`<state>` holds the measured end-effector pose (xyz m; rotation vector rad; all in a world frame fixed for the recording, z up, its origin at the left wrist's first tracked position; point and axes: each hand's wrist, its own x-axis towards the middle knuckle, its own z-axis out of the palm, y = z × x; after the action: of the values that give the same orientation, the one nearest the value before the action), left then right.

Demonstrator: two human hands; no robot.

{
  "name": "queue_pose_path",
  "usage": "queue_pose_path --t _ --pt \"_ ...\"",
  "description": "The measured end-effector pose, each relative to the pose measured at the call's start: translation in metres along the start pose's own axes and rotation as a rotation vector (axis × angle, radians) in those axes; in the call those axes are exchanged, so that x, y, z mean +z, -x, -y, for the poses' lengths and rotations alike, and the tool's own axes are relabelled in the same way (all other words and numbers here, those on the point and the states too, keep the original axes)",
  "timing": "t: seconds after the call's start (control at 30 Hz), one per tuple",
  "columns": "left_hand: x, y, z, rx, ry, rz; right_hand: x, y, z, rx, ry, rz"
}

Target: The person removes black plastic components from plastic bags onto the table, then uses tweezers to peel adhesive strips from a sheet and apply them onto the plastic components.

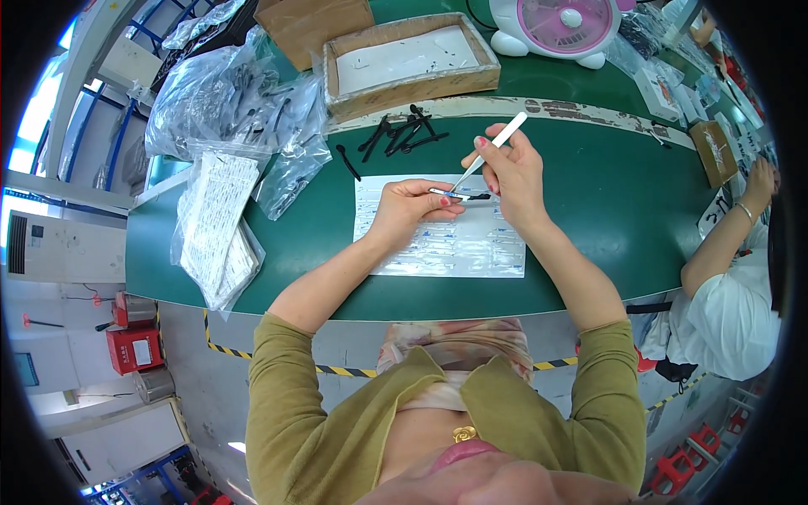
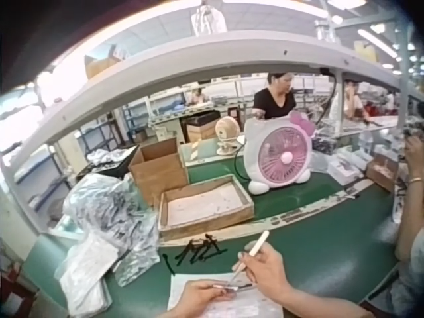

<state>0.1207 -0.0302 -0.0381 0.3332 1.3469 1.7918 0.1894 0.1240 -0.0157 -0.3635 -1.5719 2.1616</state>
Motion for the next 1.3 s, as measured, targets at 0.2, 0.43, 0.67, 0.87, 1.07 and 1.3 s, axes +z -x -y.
queue_pose_path --t 0.2,0.43,0.67,0.87,1.07,1.3 --pt "-0.001 -0.001 0.000 -0.012 0.043 0.029 0.000 -0.001 0.001 -0.002 0.006 -0.015" --pt "-0.004 -0.002 0.003 0.007 0.134 0.085 -0.003 -0.002 -0.002 -0.008 0.030 -0.022" --pt "-0.001 -0.002 0.002 -0.002 0.127 0.012 0.000 0.000 -0.003 -0.032 0.044 -0.030" --pt "-0.005 -0.005 -0.002 0.038 0.139 -0.061 0.008 0.010 -0.003 -0.124 0.036 -0.028" --pt "-0.010 -0.008 -0.005 0.081 0.250 -0.074 0.002 0.017 -0.023 -0.586 0.264 0.175" --pt "-0.016 -0.011 -0.006 0.144 0.340 -0.160 0.006 0.009 -0.009 -0.359 -0.075 0.019"
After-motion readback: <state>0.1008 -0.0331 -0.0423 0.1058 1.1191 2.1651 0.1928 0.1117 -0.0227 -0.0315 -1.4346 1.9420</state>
